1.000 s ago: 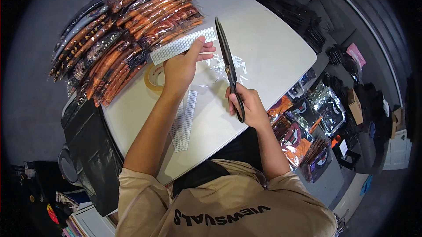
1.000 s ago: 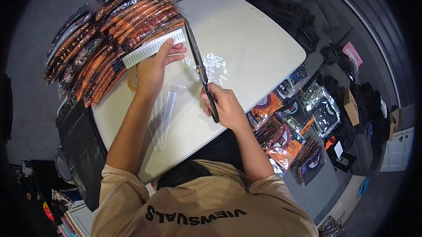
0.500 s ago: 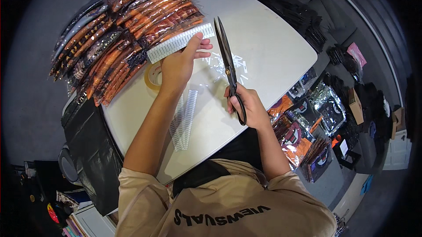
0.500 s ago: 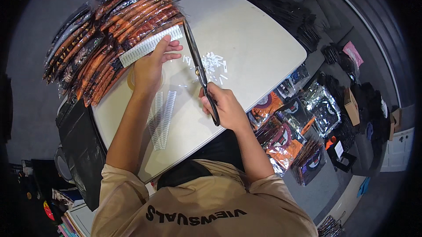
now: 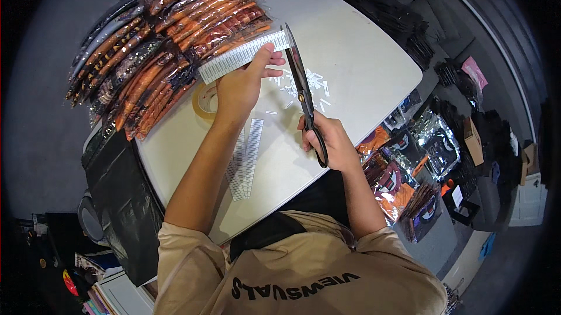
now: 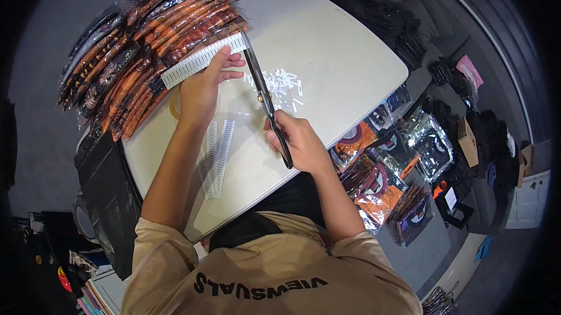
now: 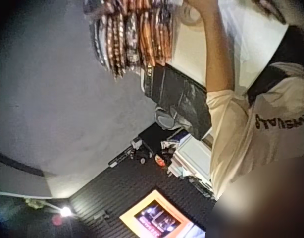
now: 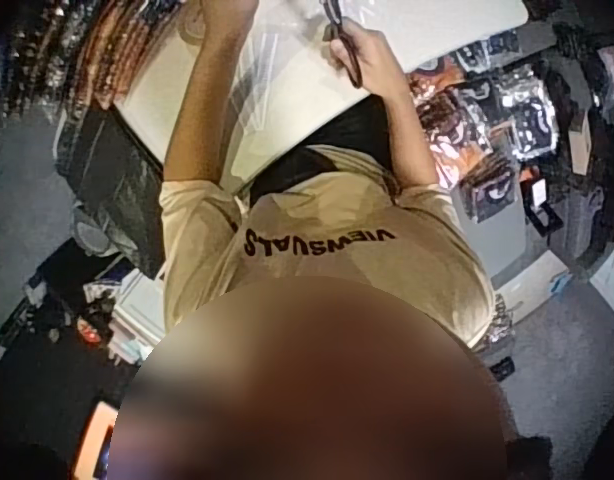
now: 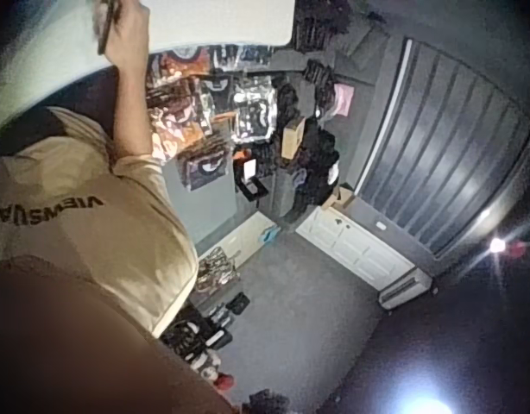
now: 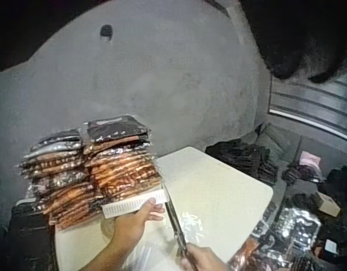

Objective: Cutting a white plastic strip or ribbon using scissors in a workspace.

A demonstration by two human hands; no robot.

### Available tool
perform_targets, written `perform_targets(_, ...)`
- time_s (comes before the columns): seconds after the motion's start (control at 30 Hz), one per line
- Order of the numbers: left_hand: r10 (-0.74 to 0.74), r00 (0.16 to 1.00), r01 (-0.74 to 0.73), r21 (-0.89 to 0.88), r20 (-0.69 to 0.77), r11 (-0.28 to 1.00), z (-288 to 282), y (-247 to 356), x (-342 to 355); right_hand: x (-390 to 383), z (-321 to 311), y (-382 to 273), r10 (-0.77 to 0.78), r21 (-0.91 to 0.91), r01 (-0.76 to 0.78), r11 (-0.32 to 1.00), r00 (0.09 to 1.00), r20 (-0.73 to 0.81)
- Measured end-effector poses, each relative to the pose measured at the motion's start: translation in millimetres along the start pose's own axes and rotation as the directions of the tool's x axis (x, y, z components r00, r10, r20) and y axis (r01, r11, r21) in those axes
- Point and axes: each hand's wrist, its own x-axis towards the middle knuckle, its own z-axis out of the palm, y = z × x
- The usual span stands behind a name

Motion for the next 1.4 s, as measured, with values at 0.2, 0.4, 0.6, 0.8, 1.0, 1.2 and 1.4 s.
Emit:
perform_targets(0.2, -0.023, 1.000, 0.022, 0.007, 0.013, 1.000, 1.4, 0.8, -3.0, 0.1, -0.3, -3.4, 0.013, -0.005, -0.013, 1.000, 1.000, -0.003)
perform_targets(0.4, -0.027, 0.999, 0.027, -0.004, 0.031, 1.000, 3.4, 1.1, -4.0, 0.9, -0.6, -5.4, 0.031, -0.009, -0.031, 0.999, 1.000, -0.001)
perform_targets(0.6, -0.005, 0.999, 0.006, -0.016, 0.041, 1.000, 2.9, -0.3, -4.0, 0.5, -0.2, -5.6, 0.037, -0.002, -0.037, 0.999, 0.999, -0.003)
perform_targets(0.8, -0.020, 0.999, 0.020, -0.009, 0.043, 1.000, 2.5, -1.0, -4.1, 0.1, 0.5, -5.5, 0.031, -0.002, -0.031, 1.000, 1.000, -0.005)
perform_targets(1.0, -0.033, 0.998, 0.034, -0.016, 0.044, 0.999, 2.4, -1.4, -4.5, 0.5, 0.1, -4.9, 0.034, -0.009, -0.034, 0.999, 0.999, -0.005)
perform_targets(1.2, -0.023, 0.999, 0.024, -0.028, 0.043, 0.999, 3.2, -1.1, -4.2, 1.0, -0.5, -7.8, 0.033, -0.003, -0.033, 0.999, 0.999, 0.002)
perform_targets(1.4, -0.047, 0.998, 0.048, -0.010, 0.038, 0.999, 2.9, 1.6, -4.8, 1.0, -0.9, -10.8, 0.025, 0.005, -0.025, 1.000, 1.000, 0.000)
